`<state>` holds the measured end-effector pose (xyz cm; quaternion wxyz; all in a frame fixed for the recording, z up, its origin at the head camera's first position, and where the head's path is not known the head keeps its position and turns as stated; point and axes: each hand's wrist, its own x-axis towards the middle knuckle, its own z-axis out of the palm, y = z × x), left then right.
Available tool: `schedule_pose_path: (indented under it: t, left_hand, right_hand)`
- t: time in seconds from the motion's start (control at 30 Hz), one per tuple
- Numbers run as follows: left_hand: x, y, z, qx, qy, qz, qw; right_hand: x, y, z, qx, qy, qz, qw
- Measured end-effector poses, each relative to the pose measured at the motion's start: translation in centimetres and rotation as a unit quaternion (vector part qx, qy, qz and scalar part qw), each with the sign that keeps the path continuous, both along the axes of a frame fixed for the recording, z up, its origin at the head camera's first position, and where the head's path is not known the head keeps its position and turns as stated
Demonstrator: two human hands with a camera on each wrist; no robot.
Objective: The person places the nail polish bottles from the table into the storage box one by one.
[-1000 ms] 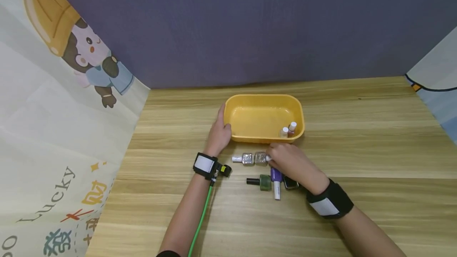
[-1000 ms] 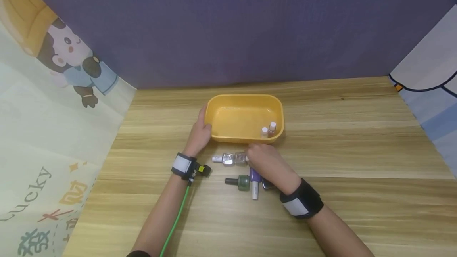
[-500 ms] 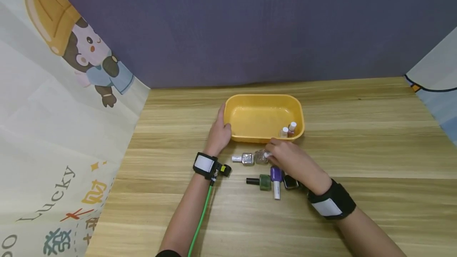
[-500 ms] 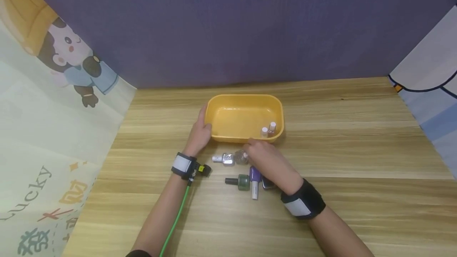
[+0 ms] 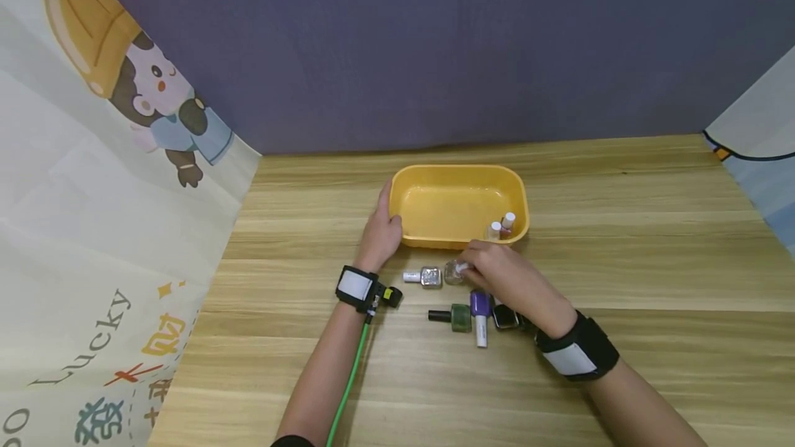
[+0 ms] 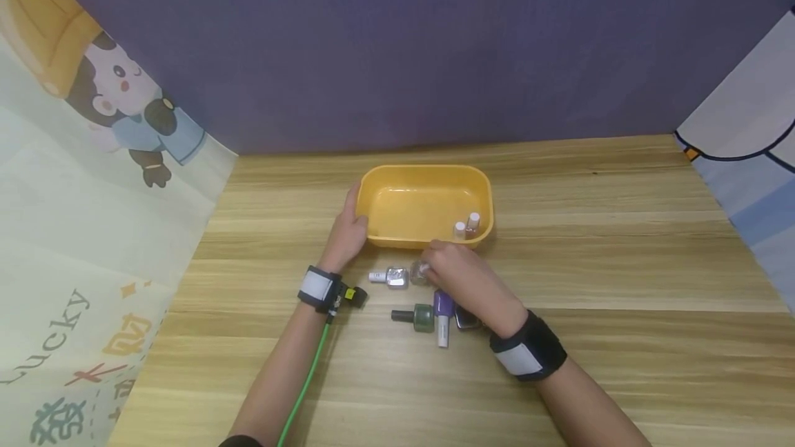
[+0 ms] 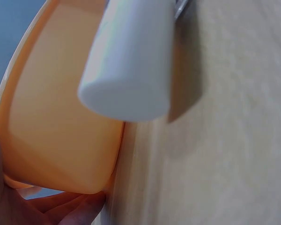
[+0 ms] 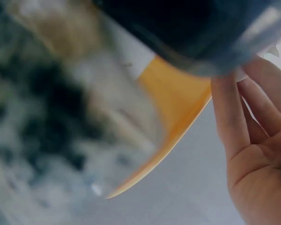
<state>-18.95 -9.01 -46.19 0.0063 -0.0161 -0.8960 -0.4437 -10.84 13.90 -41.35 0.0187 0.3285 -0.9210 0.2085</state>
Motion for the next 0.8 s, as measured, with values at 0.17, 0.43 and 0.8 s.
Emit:
schedule_pose_path:
  t: [0.17,0.43,0.8]
  left_hand:
    - [-0.06,0.01,-0.09,0.002,0.001,0.001,1.0]
    - [-0.05,-0.01,-0.03,-0.008,0.004,0.003,1.0]
    - [-0.12,0.01,-0.08,-0.009,0.003,0.003,0.9999]
  right_hand:
    - [-0.01,-0.02,-0.04,-0.013,0.004,0.001,1.0]
    - [-0.01,-0.07,-0.08,-0.036,0.014,0.004,0.999]
    - [-0.15,-0.12,0.02,-0.062,0.048,0.013,0.997]
